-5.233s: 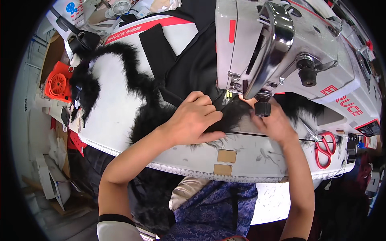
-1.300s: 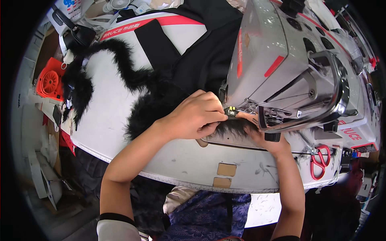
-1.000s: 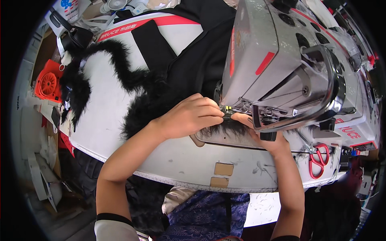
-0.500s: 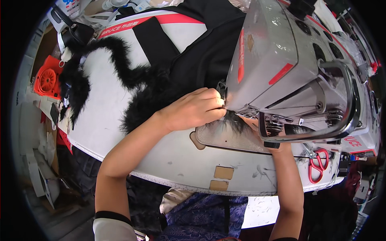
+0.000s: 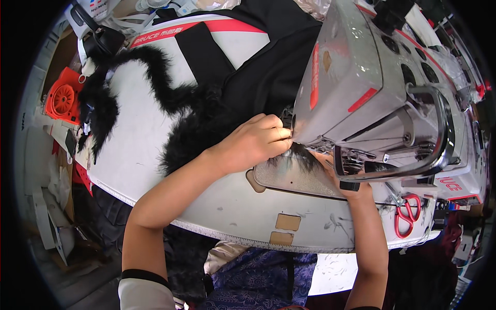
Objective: Sewing a piece of black fur trim onto a patterned fabric using an industrial sewing machine.
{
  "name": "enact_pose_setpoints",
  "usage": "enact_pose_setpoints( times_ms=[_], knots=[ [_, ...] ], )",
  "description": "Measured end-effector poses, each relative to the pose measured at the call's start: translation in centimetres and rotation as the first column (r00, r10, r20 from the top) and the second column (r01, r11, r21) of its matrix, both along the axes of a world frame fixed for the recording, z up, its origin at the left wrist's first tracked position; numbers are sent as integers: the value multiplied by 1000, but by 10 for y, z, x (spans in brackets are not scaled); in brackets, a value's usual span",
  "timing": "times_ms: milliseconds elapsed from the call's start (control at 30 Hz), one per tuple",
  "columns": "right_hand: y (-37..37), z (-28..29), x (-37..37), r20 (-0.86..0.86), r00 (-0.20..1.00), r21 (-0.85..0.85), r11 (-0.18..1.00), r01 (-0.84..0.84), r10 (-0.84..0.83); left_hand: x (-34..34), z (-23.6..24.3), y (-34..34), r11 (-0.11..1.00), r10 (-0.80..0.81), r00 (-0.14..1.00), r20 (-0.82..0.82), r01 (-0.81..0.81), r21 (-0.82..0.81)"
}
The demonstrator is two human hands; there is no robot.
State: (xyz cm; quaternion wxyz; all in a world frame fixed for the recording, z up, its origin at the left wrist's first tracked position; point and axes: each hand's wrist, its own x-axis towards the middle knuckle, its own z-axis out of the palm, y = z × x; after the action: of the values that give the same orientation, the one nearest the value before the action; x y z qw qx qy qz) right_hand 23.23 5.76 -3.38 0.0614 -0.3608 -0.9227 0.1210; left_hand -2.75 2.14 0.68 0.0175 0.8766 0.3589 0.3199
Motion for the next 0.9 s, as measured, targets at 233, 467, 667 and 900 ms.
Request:
enact_pose_setpoints(
  times_ms=[233,467,667,900],
  knots=[
    [0,-5,2,-61,998,115,993,-10,17,-1,0,2,997,-53,998,15,52,50],
    [-7,3,-10,-55,998,152,988,32,-24,10,-4,2,994,94,978,188,-81,-76],
    [-7,5,-22,-291,946,28,987,156,-141,12,-5,2,990,129,978,163,-119,-69],
    [-6,7,-25,-233,971,200,975,97,-49,12,-4,2,994,112,991,76,-113,7]
  ],
)
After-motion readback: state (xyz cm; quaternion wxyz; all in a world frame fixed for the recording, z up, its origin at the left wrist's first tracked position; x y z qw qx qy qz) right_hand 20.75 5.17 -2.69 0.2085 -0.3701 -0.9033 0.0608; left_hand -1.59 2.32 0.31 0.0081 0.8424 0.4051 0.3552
